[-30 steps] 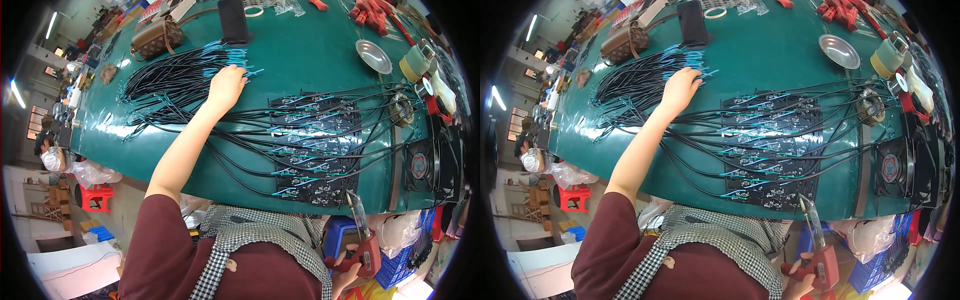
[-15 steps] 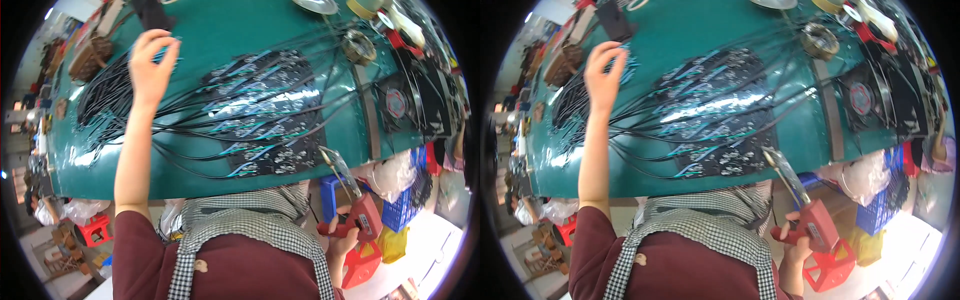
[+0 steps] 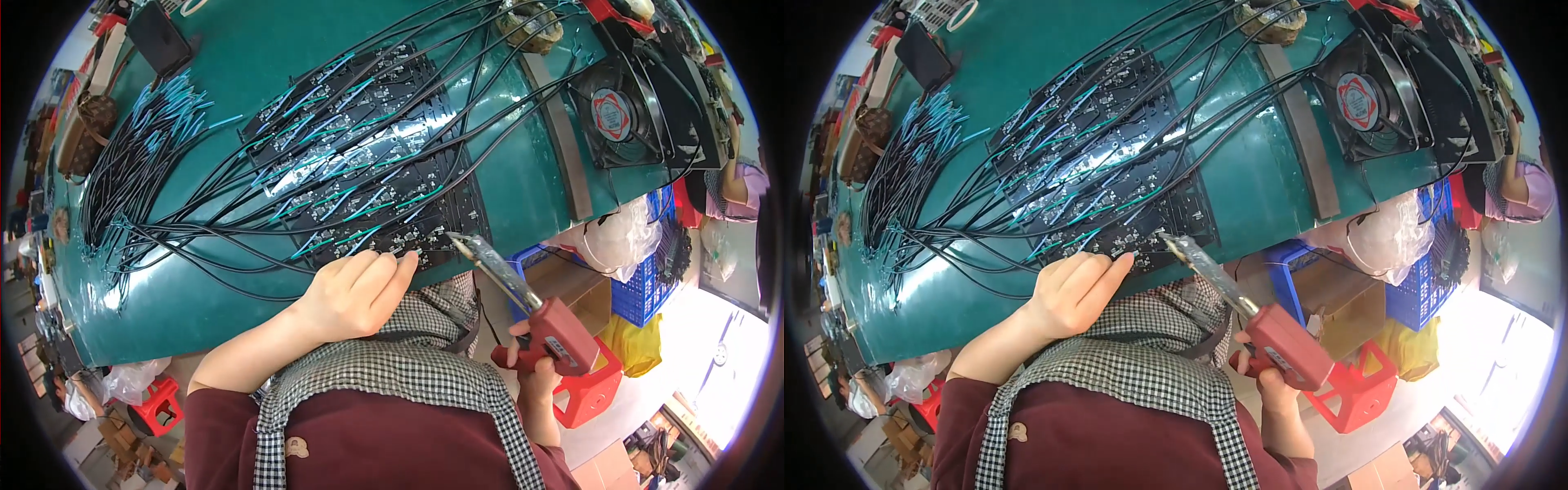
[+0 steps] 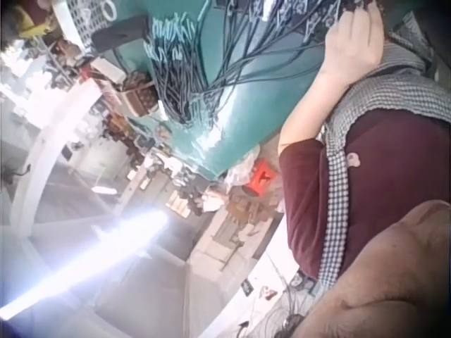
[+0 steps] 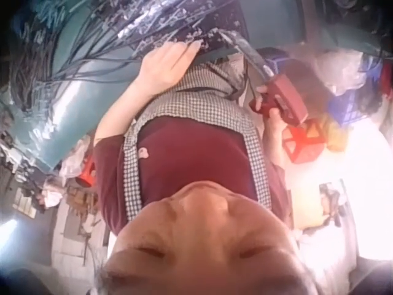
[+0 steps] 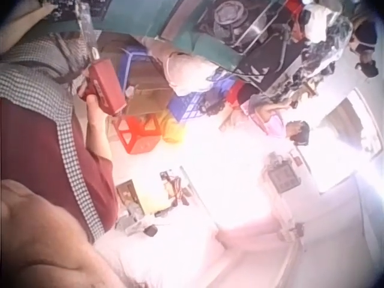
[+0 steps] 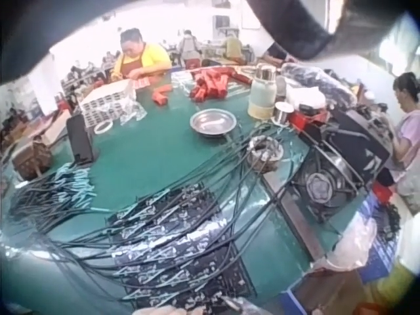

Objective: The person solders wires onto circuit board panels using a soldering tool, organizes bundles of wires on the worktable by hand, and solders additional wires to the circuit boards.

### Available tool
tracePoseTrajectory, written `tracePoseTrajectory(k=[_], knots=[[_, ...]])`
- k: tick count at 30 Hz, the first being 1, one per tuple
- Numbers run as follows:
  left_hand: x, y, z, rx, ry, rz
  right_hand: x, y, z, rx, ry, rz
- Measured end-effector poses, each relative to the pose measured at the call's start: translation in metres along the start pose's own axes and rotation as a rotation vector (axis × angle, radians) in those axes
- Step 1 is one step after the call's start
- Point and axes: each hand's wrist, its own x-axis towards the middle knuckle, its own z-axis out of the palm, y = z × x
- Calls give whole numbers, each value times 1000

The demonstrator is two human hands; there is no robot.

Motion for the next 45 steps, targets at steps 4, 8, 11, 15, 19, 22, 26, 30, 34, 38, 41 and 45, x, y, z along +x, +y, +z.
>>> tracePoseTrajectory(k=[4, 8, 11, 15, 19, 22, 26, 30, 34, 38, 41, 45], knots=[[2, 0, 3, -82, -78, -89, 1, 0, 2, 31, -54, 99], [1, 0, 5, -65, -24, -83, 5, -1, 5, 14, -78, 147], [4, -2, 3, -25, -9, -73, 4, -1, 6, 21, -82, 141], [3, -6, 4, 8, -32, -76, 8, -2, 10, 7, -82, 109], [1, -7, 6, 22, -15, -84, 16, -4, 14, -37, -119, 113], [1, -8, 7, 1, -15, -112, 22, -10, 25, -205, -45, 136], [0, -8, 7, -23, -18, -110, 24, -9, 25, -215, -62, 132], [0, -8, 8, -32, -15, -117, 25, -6, 26, -219, -49, 129], [0, -8, 8, -15, -18, -119, 21, 2, 3, -165, -92, 153], [1, -7, 8, -1, -32, -118, 21, 2, -3, -646, -205, -140], [2, -7, 9, 21, -32, -116, 14, 9, -4, -600, -108, -125], [1, -6, 8, 56, -31, -102, 12, -6, 16, -127, -69, 91]])
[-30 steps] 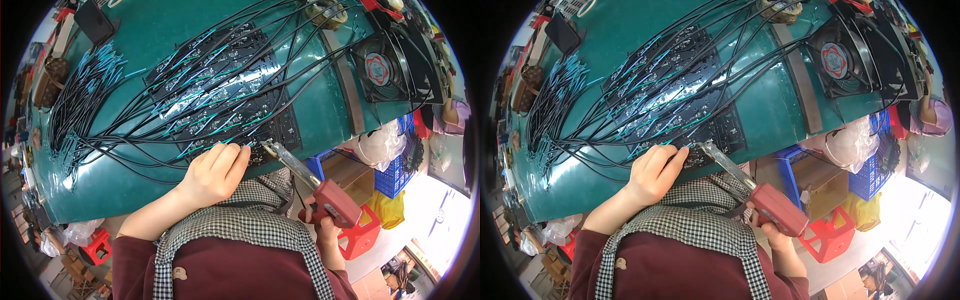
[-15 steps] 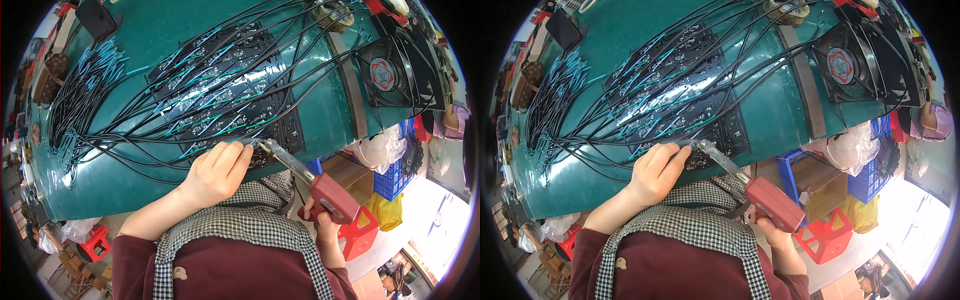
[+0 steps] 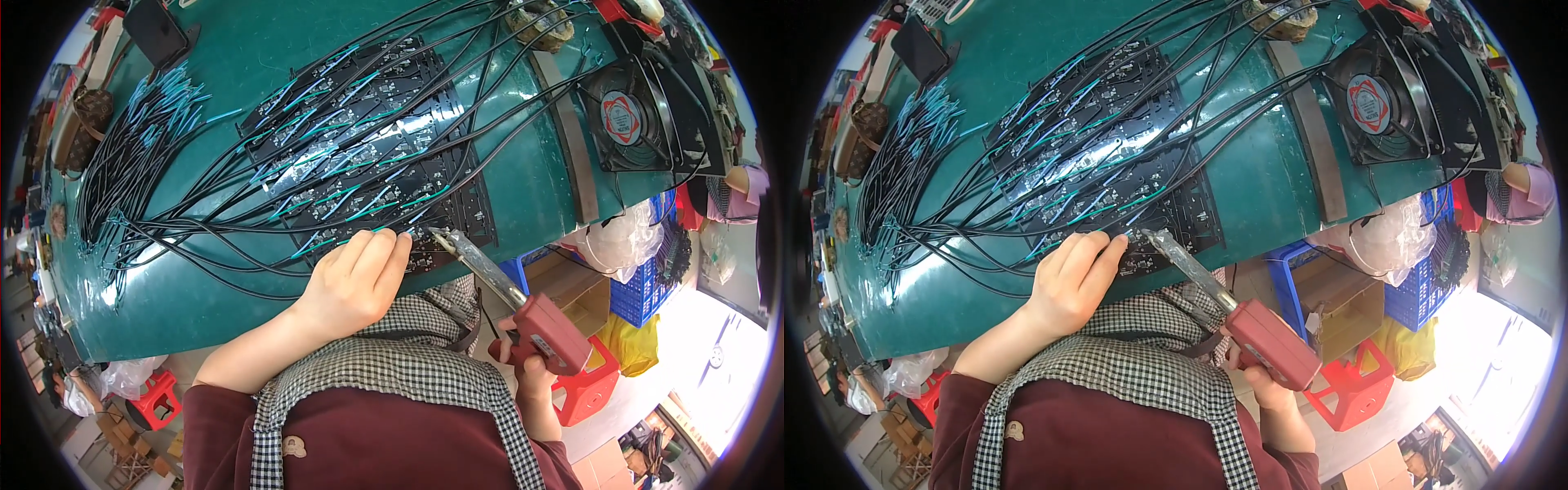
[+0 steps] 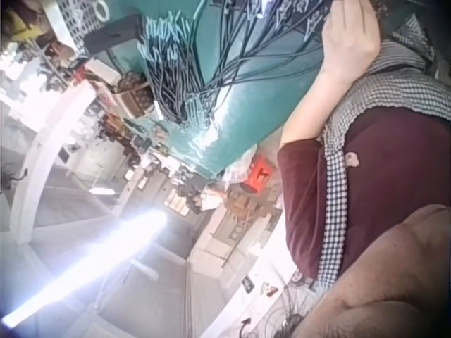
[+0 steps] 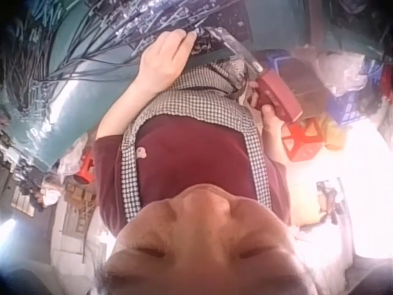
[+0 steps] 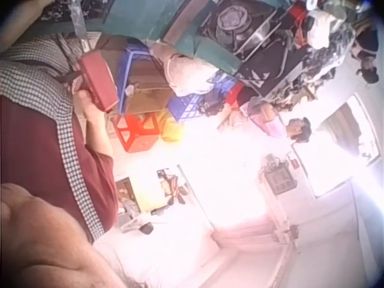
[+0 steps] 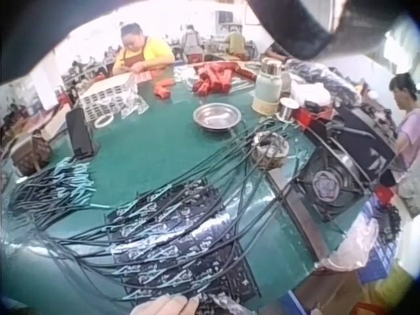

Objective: The person solders wires onto circuit board panels using a soldering tool, organizes bundles of wires on the worktable by hand, and solders additional wires to the circuit boards.

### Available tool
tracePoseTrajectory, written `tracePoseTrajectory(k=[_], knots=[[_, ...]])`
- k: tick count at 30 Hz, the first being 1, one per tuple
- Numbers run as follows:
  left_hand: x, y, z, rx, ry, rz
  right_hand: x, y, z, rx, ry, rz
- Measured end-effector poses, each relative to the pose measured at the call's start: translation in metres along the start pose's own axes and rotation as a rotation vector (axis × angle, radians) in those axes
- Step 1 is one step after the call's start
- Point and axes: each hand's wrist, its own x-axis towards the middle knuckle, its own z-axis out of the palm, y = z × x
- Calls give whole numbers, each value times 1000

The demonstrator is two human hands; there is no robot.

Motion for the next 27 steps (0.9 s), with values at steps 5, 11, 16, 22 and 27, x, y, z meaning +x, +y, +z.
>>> tracePoseTrajectory(k=[5, 11, 16, 22, 27], knots=[[-2, -1, -1, -36, 10, -3, -4, 1, 4, -4, 90, 57], [-2, 1, -3, -27, 10, 50, -5, 6, 3, -8, 45, 46], [-2, 1, -2, -17, 15, 67, -5, 8, 2, -79, 24, 66], [-3, 2, -1, 12, -12, 75, -2, 22, -24, -627, -125, -302], [-1, 1, -1, 4, -2, 71, -9, 15, -11, -123, -16, -154]])
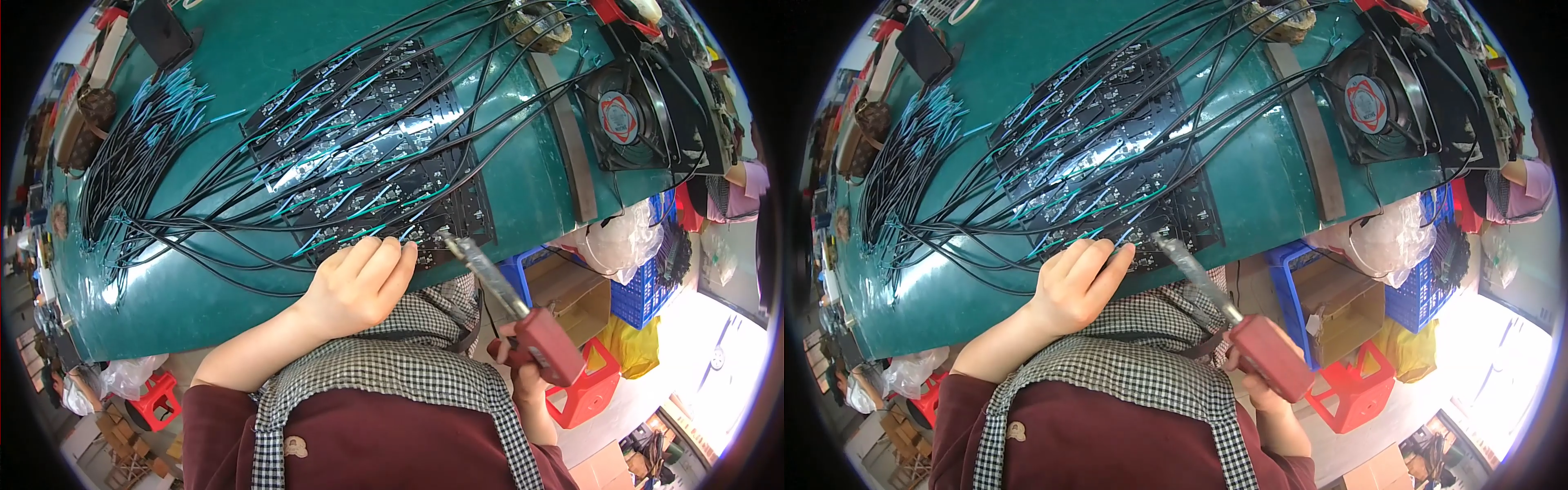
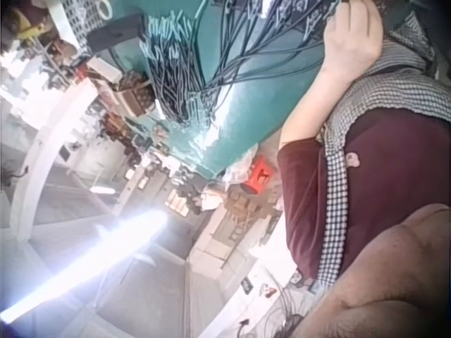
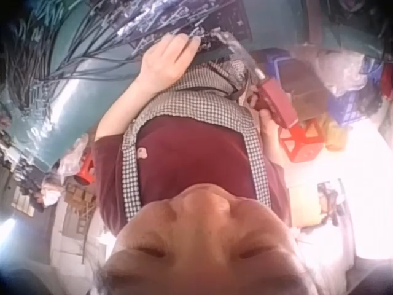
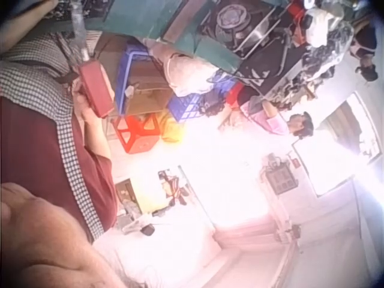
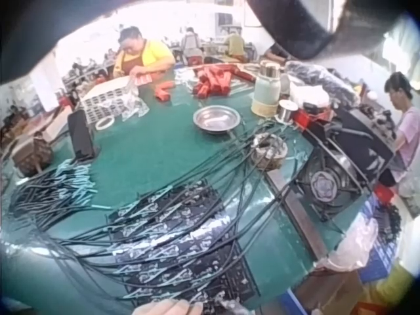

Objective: The person solders wires onto circuit board panels using a soldering tool, organizes bundles of wires on the worktable by hand, and solders additional wires to the circuit boards.

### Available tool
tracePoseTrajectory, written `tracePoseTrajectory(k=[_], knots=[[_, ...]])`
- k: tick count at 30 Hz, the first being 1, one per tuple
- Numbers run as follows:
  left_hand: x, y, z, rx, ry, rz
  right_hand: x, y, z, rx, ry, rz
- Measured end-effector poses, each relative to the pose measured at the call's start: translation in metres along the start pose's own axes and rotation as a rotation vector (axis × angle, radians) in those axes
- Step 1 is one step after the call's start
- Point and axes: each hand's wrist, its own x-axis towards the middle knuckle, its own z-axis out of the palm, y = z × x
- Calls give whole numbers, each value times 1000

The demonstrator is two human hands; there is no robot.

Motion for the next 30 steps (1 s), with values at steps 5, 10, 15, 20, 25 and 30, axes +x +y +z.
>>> tracePoseTrajectory(k=[5, 10, 15, 20, 25, 30], knots=[[-3, 5, -7, 11, -37, -35, -2, -4, 7, 146, 170, 84], [-18, 1, -29, 136, -203, -51, 2, 6, -3, 102, 248, -23], [-66, -67, -77, 129, -526, -469, 9, 6, -2, 113, 293, -80], [-63, -102, -94, 155, -468, -507, 13, -1, 3, 165, 290, -149], [-48, -108, -102, 96, -344, -527, 10, -5, 10, 185, 268, -224], [38, -129, -164, -174, 259, -431, 2, -9, 6, 182, 298, -325]])
